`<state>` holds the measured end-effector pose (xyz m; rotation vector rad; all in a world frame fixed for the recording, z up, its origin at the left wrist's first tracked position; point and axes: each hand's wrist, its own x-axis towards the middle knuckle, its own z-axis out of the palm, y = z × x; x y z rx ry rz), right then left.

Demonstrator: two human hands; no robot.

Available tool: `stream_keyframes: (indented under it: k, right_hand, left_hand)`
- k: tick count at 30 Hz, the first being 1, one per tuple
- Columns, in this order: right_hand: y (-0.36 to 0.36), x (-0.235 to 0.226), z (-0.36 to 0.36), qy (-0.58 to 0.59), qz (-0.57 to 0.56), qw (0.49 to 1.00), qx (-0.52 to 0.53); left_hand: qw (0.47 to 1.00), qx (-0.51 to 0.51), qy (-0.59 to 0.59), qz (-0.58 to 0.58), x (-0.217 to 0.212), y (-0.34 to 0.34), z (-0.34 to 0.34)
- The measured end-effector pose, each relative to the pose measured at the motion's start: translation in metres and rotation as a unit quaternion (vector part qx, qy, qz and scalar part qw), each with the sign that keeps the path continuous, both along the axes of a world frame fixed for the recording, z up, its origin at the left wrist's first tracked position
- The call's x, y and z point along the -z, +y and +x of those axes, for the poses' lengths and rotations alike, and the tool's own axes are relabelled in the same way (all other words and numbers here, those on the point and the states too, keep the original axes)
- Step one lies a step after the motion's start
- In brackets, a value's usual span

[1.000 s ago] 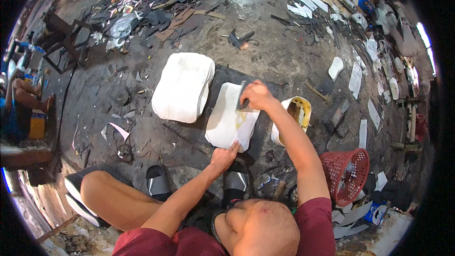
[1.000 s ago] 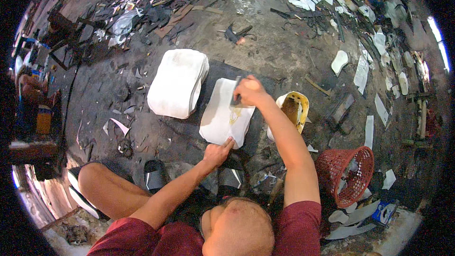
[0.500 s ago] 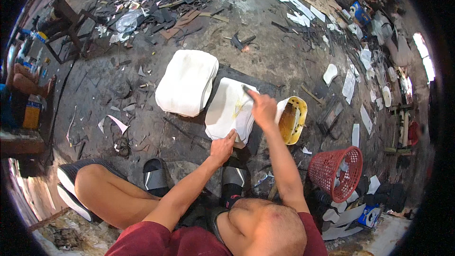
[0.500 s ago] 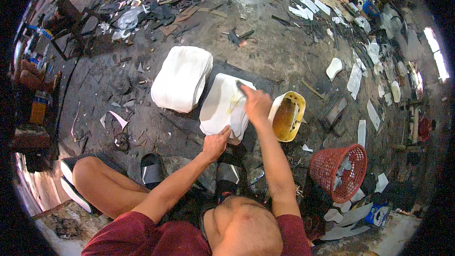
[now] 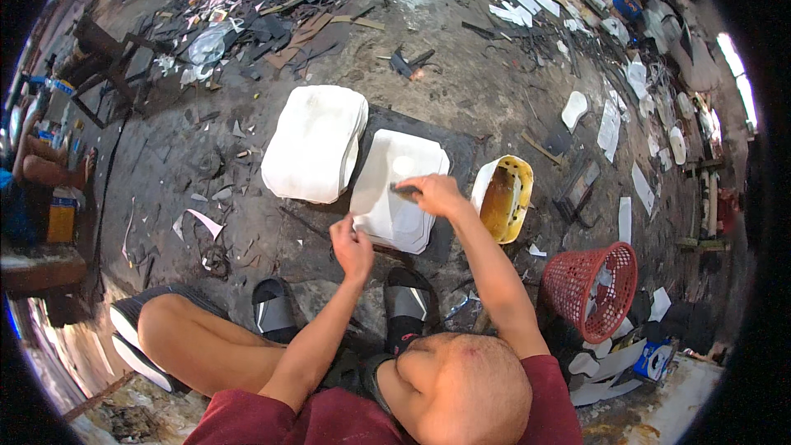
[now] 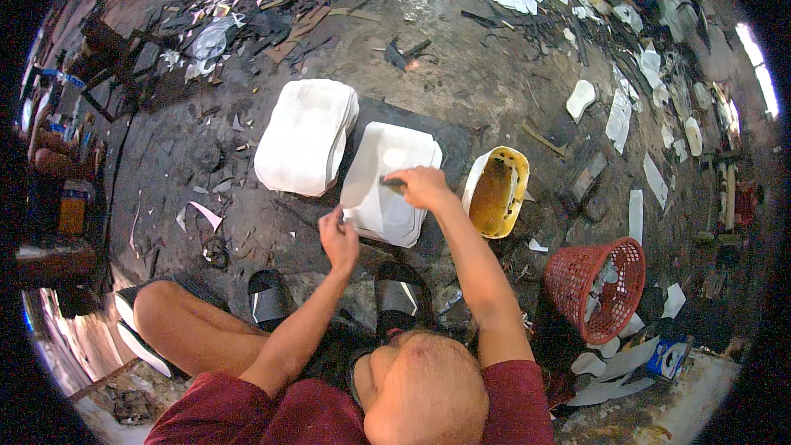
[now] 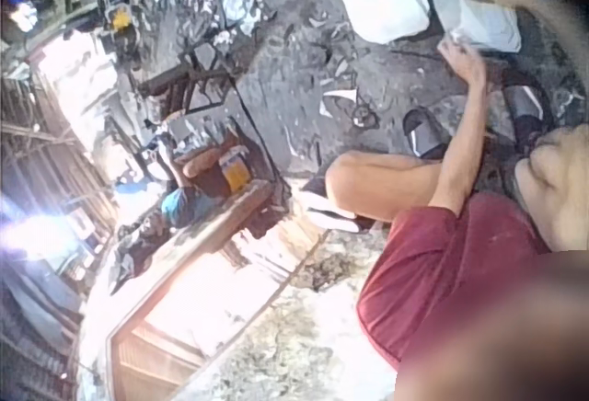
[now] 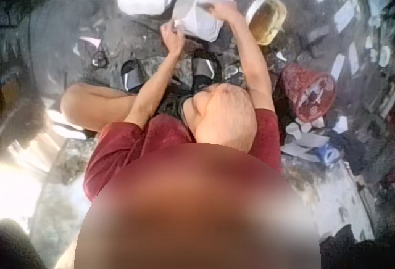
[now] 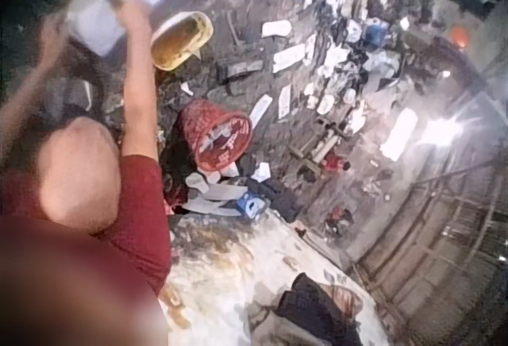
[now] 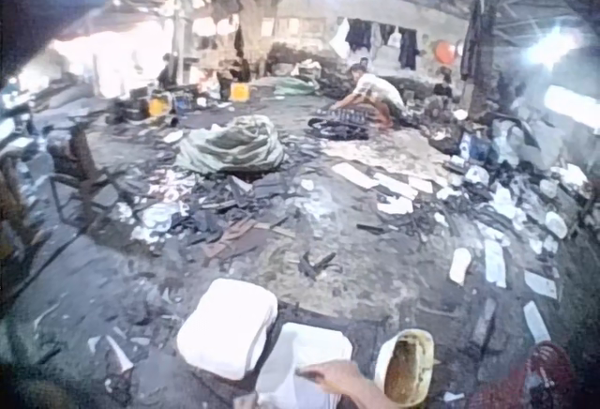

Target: The person sits on the floor and applies adhesive from a yellow container onto white shoe insoles using a brush. They repeatedly dip the brush, spread the glue, and stack the treated insoles. The workspace is cluttered with shoe parts and tools.

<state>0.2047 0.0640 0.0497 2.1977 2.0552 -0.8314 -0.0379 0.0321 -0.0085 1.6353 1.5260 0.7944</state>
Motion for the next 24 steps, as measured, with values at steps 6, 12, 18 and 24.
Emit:
stream_keyframes:
  k: [6,12,18,24]
  right_hand:
    - [-0.083,-0.007,-0.067,0.04,0.081,0.995,-0.031]
    - [-0.11,-0.04,-0.094,0.039,0.087,0.995,-0.031]
    - [-0.102,-0.113,-0.048,0.295,0.327,0.864,0.243]
    - [-0.086,-0.127,-0.035,0.347,0.484,0.725,0.346]
  left_hand:
    - [0.995,-0.009,0.047,-0.091,0.012,0.015,-0.013]
    - [0.973,-0.057,-0.093,-0.201,0.012,0.027,-0.018]
    - [0.929,-0.081,-0.266,-0.245,-0.014,0.024,-0.004]
    - [0.922,-0.1,-0.346,-0.142,-0.07,0.032,0.054]
